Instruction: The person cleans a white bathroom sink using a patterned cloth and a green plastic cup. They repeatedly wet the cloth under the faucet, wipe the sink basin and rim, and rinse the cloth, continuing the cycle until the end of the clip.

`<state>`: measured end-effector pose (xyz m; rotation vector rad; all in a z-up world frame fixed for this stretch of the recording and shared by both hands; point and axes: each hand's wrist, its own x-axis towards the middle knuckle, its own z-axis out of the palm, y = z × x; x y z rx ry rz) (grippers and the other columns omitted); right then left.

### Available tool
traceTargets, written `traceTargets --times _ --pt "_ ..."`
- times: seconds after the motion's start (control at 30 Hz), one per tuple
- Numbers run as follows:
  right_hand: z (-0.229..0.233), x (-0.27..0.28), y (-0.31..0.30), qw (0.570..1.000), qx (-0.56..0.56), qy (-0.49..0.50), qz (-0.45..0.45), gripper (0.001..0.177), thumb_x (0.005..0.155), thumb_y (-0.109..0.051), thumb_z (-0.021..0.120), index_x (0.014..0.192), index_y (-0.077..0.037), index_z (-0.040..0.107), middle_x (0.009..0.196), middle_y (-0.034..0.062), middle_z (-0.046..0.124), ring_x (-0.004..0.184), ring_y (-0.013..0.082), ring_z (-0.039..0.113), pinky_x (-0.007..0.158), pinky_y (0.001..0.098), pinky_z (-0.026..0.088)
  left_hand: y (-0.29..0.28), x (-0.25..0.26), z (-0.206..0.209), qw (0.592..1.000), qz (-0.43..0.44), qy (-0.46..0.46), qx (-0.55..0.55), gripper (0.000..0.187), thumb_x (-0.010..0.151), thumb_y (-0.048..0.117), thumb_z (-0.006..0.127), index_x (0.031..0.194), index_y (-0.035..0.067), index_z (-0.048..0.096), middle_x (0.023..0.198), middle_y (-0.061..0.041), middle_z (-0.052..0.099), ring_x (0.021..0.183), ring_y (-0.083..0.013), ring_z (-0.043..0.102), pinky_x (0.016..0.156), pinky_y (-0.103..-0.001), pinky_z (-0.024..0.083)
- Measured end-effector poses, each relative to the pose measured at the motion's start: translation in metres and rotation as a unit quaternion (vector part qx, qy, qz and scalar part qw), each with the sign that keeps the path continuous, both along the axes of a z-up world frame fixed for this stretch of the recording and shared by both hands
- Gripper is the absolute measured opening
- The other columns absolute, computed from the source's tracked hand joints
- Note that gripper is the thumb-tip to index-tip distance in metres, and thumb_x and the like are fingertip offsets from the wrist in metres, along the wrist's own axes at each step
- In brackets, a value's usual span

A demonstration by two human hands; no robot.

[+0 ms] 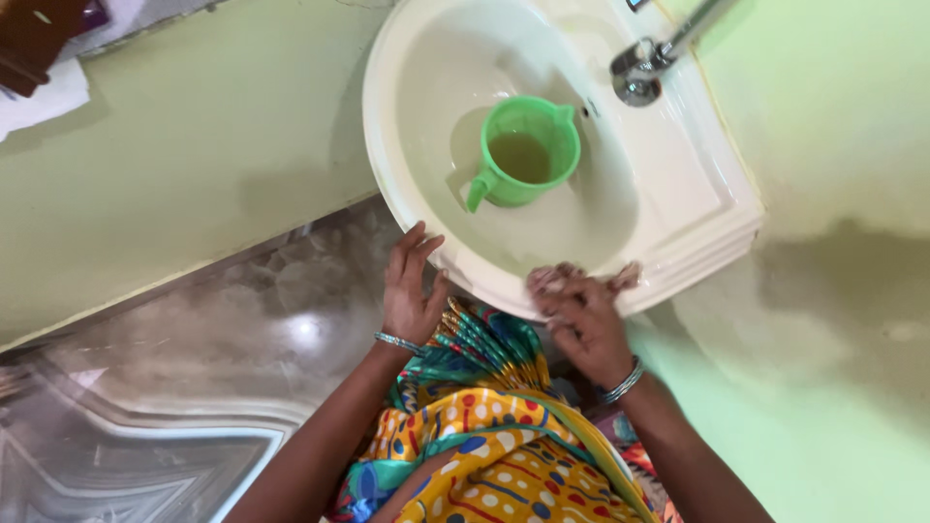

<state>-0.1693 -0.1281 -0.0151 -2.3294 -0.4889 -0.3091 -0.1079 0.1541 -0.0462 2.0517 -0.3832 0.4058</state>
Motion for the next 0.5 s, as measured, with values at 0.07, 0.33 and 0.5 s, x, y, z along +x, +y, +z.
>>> traceTargets --times 0.07,0.33,0.5 --pt "0.003 0.015 0.019 0.997 0.002 0.011 0.083 0.039 0.077 -0.010 0.068 0.114 -0.016 0.075 0.108 0.0100 0.058 0.101 0.0284 0.060 0.089 0.0421 0.049 0.002 -0.001 -0.001 0.999 0.002 0.000 -0.036 0.050 0.096 0.015 0.062 0.144 0.005 0.053 0.155 -0.022 0.044 0.140 -0.0427 0.049 0.115 -0.049 0.045" --pt "-0.020 0.135 0.142 0.967 -0.117 -0.045 0.222 0.038 0.078 -0.010 0.067 0.115 -0.008 0.072 0.120 0.0169 0.059 0.113 0.0395 0.055 0.089 0.0485 0.048 -0.006 0.009 0.007 0.985 0.141 0.003 -0.101 0.063 0.101 0.030 0.059 0.152 -0.001 0.039 0.161 -0.025 0.031 0.147 -0.0423 0.037 0.113 -0.049 0.043" --pt "-0.059 0.288 0.211 0.965 -0.006 -0.170 0.201 0.015 0.087 -0.010 0.068 0.098 -0.020 0.072 0.111 0.0036 0.065 0.107 0.0271 0.058 0.096 0.0434 0.049 0.002 0.024 0.016 0.966 0.256 -0.013 -0.022 0.065 0.095 0.016 0.063 0.153 -0.001 0.040 0.162 -0.025 0.032 0.151 -0.0433 0.034 0.123 -0.054 0.033"
